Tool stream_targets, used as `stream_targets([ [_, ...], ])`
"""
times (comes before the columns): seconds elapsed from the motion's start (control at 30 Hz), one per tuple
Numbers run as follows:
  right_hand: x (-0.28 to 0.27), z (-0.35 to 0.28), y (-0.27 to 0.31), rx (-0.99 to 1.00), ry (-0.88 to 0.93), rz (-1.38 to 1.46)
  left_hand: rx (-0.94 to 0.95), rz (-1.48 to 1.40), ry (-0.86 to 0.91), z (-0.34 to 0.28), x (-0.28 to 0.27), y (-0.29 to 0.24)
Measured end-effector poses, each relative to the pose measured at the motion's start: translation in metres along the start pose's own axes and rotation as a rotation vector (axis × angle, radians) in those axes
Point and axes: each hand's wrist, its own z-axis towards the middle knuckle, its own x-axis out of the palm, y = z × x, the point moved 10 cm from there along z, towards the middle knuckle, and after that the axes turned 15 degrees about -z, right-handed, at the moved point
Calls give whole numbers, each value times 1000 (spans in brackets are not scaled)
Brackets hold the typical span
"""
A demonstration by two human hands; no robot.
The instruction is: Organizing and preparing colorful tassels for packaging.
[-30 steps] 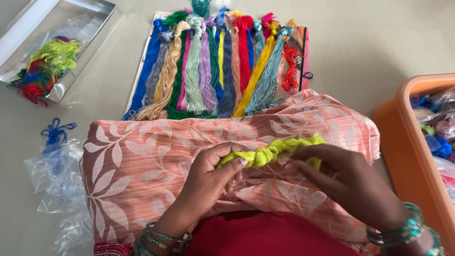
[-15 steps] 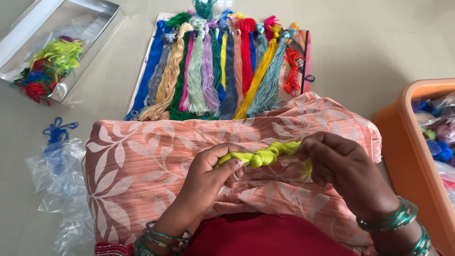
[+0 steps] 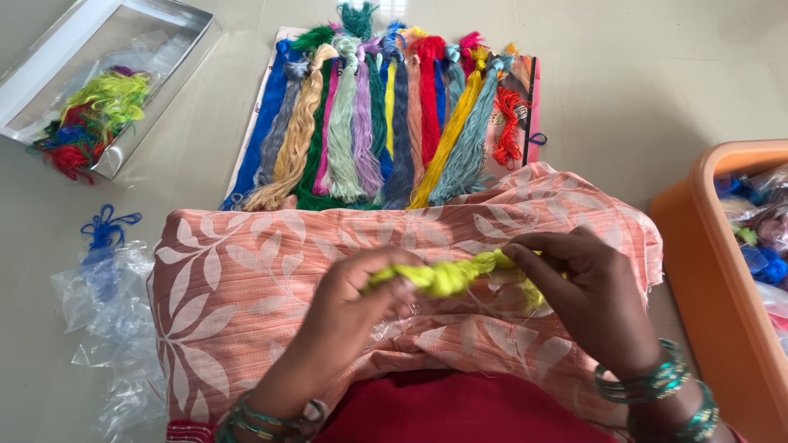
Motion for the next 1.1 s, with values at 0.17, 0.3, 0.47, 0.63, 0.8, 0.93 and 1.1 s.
stream_targets([
  [0.17,-4,-6,-17,-19,96,308,-47,50,-265,-3,-70,20],
  [0.3,16,-13,-22,159,299,625,-43,18,-261,-2,-84,36],
  [0.47,49,-20,-19,178,539,643,-37,45,-280,-1,-81,37],
  [0.63,62,-24,-8,56,658,601,-62,9,-284,-3,-87,38],
  [0.8,53,-18,-35,-96,494,716,-110,2,-307,-4,-92,41],
  [0.93,39,-14,-36,-101,372,828,-108,9,-325,-4,-102,39],
  [1.1,30,-9,-54,170,231,732,-45,11,-293,-6,-93,25],
])
